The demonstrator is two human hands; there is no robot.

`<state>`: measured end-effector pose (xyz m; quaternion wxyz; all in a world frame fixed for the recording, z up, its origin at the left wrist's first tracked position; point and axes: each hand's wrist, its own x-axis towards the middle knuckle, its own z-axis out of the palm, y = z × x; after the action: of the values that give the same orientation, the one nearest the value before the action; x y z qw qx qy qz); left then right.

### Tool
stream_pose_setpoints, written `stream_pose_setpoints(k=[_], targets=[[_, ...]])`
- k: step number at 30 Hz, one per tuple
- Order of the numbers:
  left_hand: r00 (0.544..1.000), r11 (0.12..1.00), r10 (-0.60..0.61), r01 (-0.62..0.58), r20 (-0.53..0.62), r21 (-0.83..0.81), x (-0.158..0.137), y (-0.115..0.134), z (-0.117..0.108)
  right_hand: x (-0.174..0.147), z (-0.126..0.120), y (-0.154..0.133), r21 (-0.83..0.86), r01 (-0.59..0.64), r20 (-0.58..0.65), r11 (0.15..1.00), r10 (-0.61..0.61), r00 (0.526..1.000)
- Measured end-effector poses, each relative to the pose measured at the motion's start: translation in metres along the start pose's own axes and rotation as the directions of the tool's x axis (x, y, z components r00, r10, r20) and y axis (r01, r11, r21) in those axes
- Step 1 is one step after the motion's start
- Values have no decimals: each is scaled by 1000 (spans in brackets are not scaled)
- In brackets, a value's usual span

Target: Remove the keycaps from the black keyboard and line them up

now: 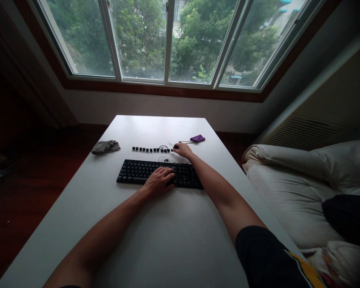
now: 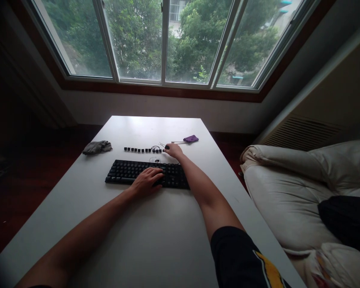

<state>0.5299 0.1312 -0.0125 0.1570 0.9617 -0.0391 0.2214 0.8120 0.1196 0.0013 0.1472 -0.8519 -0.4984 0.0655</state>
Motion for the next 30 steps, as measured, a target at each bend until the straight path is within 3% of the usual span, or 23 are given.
stream_pose_setpoints(k=[11,21,30], targets=[[1000,999,8,-9,22,40,1,-4,0,15,9,-1,-112,22,1,993,-22,1000],[999,999,-19,18,27,41,0,-2,2,7,9,6,-15,1,-90,1000,-2,996],[996,989,-68,61,49,133,1,2,2,-3,21,4,29,-37,-84,999,40,996]])
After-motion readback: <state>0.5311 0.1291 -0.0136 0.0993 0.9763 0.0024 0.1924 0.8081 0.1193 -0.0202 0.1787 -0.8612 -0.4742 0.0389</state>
